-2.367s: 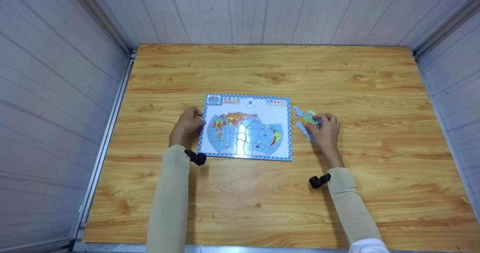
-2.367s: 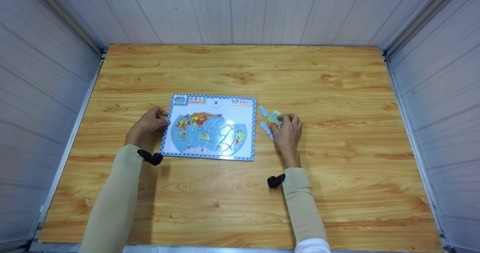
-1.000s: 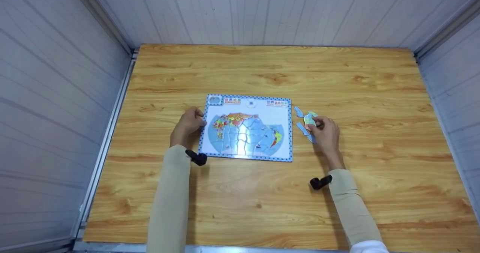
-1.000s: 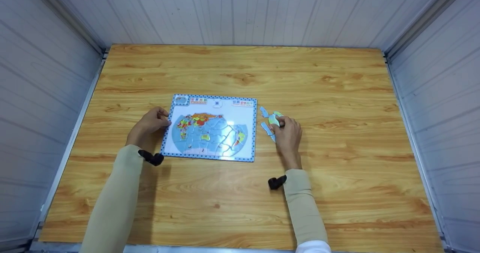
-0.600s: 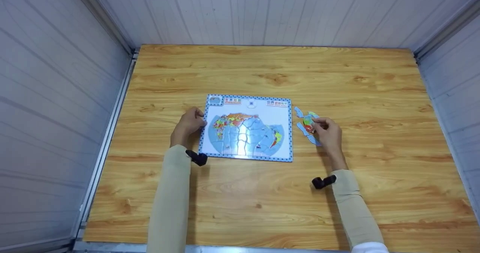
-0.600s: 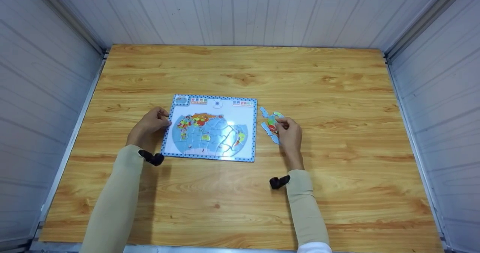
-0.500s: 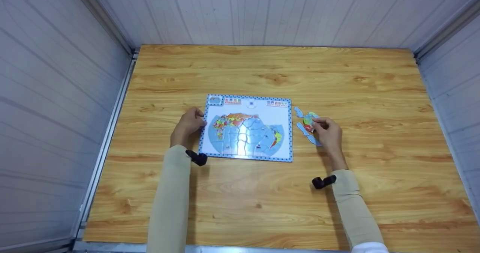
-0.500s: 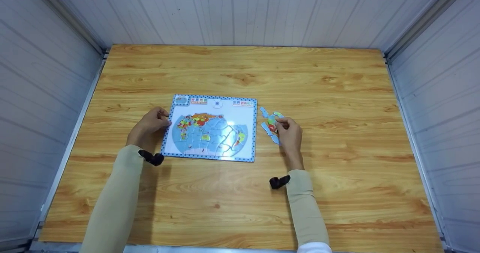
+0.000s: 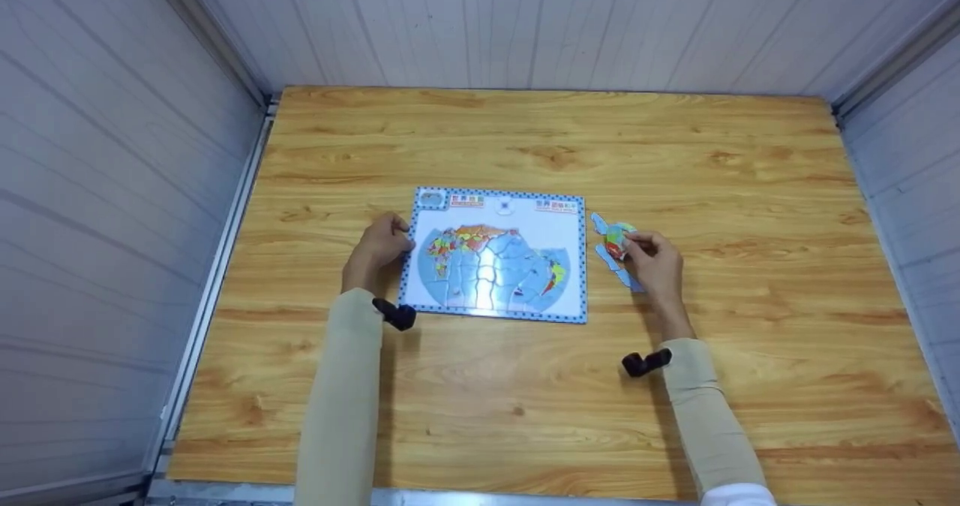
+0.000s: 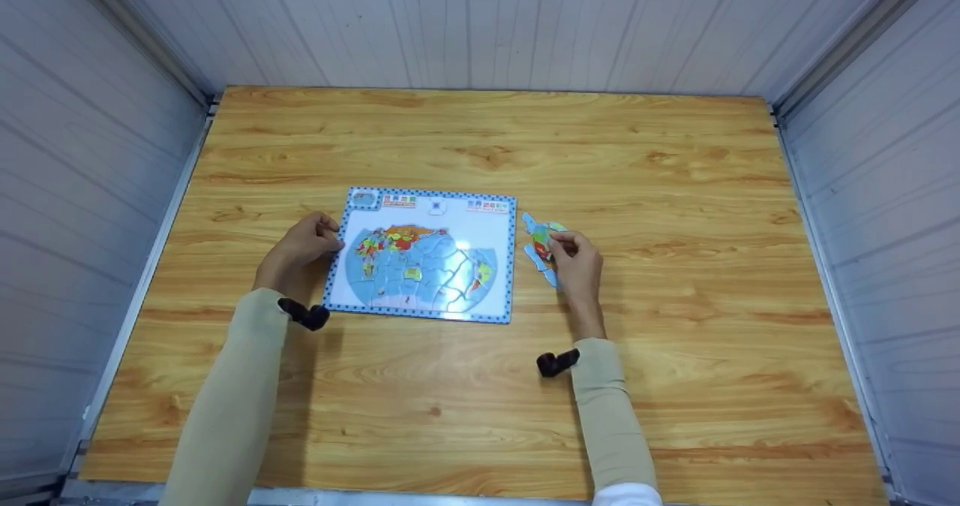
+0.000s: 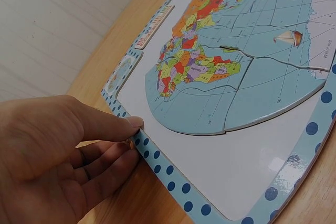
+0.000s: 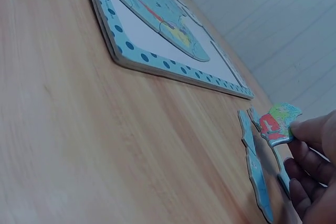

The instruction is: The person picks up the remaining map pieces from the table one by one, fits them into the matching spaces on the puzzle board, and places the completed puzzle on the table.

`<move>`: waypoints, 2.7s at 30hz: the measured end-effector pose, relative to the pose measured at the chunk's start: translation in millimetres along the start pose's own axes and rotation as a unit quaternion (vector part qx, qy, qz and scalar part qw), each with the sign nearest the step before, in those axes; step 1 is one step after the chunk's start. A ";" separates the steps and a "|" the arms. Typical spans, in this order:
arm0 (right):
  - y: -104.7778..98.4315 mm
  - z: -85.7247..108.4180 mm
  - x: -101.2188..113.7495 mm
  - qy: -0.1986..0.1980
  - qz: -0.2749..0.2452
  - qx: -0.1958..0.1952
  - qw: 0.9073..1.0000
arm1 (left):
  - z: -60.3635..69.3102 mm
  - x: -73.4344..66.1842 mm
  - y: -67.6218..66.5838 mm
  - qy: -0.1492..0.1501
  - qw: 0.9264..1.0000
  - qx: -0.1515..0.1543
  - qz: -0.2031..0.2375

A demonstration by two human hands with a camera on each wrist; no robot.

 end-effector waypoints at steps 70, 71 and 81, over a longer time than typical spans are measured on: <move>94.5 2.7 45.6 -0.041 0.011 0.134 0.990 | -1.5 -0.3 -0.8 0.007 1.000 -0.011 -0.013; 95.8 2.7 45.7 -0.042 0.013 0.137 0.990 | -1.5 0.1 -0.6 0.005 1.000 -0.010 -0.012; 106.6 3.1 46.1 -0.038 0.010 0.151 0.988 | -0.3 0.4 -0.7 -0.002 1.000 -0.009 -0.005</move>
Point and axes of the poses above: each hand's wrist, its own z-axis away from the middle knuckle, its own y-axis out of the palm, x = y × z, the point moved 9 cm from there along -z, towards the middle knuckle
